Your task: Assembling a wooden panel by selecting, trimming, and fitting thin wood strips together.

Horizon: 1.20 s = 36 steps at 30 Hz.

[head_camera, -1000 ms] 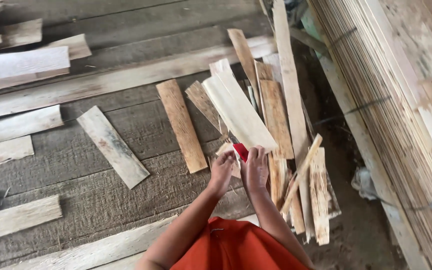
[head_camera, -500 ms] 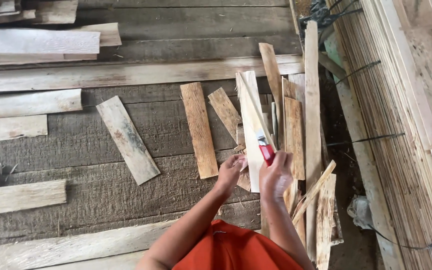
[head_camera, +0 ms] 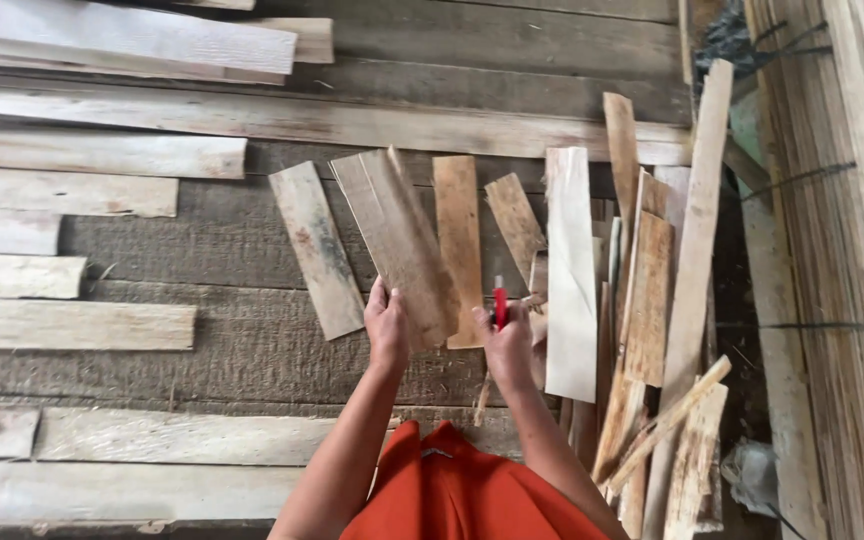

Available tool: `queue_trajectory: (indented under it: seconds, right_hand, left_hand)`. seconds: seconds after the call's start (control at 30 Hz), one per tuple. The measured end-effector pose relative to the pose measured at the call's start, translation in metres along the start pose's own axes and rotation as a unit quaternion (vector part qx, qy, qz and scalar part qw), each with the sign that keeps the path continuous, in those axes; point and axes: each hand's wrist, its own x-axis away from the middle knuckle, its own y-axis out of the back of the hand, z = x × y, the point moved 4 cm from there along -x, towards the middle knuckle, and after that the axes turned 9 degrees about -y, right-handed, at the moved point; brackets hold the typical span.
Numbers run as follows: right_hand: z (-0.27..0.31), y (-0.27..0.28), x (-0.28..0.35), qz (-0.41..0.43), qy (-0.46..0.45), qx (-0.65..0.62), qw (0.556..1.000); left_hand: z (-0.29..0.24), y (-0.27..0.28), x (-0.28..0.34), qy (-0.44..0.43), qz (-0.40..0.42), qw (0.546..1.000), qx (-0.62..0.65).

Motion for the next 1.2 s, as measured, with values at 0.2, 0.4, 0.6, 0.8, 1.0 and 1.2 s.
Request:
queue_trajectory:
  seconds: [0.2, 0.4, 0.6, 0.8, 1.0, 1.2]
  right_hand:
    - [-0.02, -0.062, -0.005, -0.113, 0.213, 0.261, 0.935]
    - [-0.035, -0.072, -0.021, -0.107, 0.174, 0.309, 0.929]
    - [-0.044, -0.058, -0.039, -0.073, 0.083, 0.181, 0.977]
    - [0.018, 0.003, -0.03, -0.181, 0.14, 0.131, 0.965]
    - [0.058, -0.025, -0.004, 0.012, 0.049, -0.024, 0.998]
    - [0.032, -0.07, -0.001, 0.061, 0.129, 0.23, 0.963]
  left_hand:
    - [-0.022, 0.028, 0.009, 0.04, 0.006, 0.99, -0.136]
    - [-0.015, 0.029, 0.013, 0.0, 0.017, 0.946, -0.322]
    - [0.022, 0.033, 0.007, -0.004, 0.059, 0.925, -0.375]
    - [0.007, 0.016, 0.018, -0.006, 0.105, 0.898, -0.427]
    - [-0.005, 0.01, 0.001, -0.164, 0.071, 0.844, -0.506]
    - [0.057, 0.018, -0.022, -0.286, 0.103, 0.772, -0.558]
